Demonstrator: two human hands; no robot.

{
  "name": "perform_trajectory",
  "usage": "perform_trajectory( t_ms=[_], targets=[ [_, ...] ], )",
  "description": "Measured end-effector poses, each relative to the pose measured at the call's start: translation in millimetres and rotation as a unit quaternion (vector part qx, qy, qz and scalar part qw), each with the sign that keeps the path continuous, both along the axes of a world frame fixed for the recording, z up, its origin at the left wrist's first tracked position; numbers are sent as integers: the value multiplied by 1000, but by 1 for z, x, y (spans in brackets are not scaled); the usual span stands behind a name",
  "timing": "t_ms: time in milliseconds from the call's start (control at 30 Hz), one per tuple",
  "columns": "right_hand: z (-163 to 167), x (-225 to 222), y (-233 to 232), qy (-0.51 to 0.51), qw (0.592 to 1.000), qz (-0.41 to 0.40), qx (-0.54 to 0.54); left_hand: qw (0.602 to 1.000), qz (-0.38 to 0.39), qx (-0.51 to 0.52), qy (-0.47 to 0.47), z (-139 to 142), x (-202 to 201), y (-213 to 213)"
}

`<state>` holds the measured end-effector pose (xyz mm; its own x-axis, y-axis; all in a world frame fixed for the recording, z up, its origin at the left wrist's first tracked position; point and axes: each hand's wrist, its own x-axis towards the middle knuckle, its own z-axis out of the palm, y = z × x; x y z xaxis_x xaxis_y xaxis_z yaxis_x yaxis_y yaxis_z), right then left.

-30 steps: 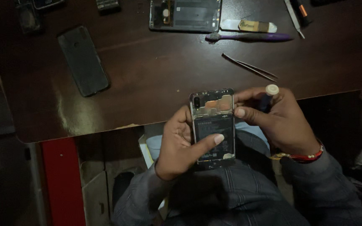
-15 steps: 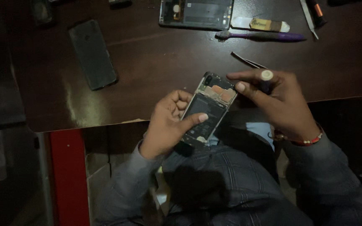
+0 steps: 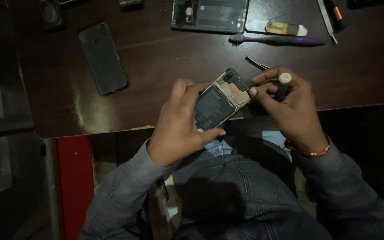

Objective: The person works on a disassembled smartphone at a wooden workbench, holding the phone steady while prying at its edge with a thin blade-like tool and applying liquid from a small bottle onto the phone frame. Other phones, tweezers, screwdrivers, and a toothbrush lie on the bench around the work area.

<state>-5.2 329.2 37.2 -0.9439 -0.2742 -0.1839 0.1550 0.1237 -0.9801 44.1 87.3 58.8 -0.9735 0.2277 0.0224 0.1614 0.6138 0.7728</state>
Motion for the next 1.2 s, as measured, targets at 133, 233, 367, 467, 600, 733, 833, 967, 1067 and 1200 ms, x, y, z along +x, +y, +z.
perform_trajectory(
  t_ms=[133,233,367,467,600,733,833,967,1067,1200],
  targets=[
    [-4,0,0,27,999,10,16,999,0,-26,46,-5,0,0],
    [-4,-1,0,30,999,20,24,997,-3,-27,71,-12,-1,-3],
    [1,-2,3,0,998,30,55,994,-20,-36,100,-21,-9,-9],
    [8,1,11,43,998,40,25,993,-37,-56,92,-28,-17,-15],
    [13,7,18,-2,993,-28,-116,988,-63,-41,132,-32,-22,-23],
    [14,6,22,112,981,-8,-156,987,-81,-68,124,-35,-26,-28],
    [13,3,21,168,980,-26,-102,984,-87,-81,134,-37,-27,-29],
    [8,4,17,193,978,-59,-46,983,-86,-88,138,-39,-23,-32],
    [-2,7,12,246,967,-62,8,983,-83,-92,136,-42,-21,-33],
    [-26,5,0,280,957,-74,-2,981,-70,-94,153,-47,-18,-34]
  ],
)
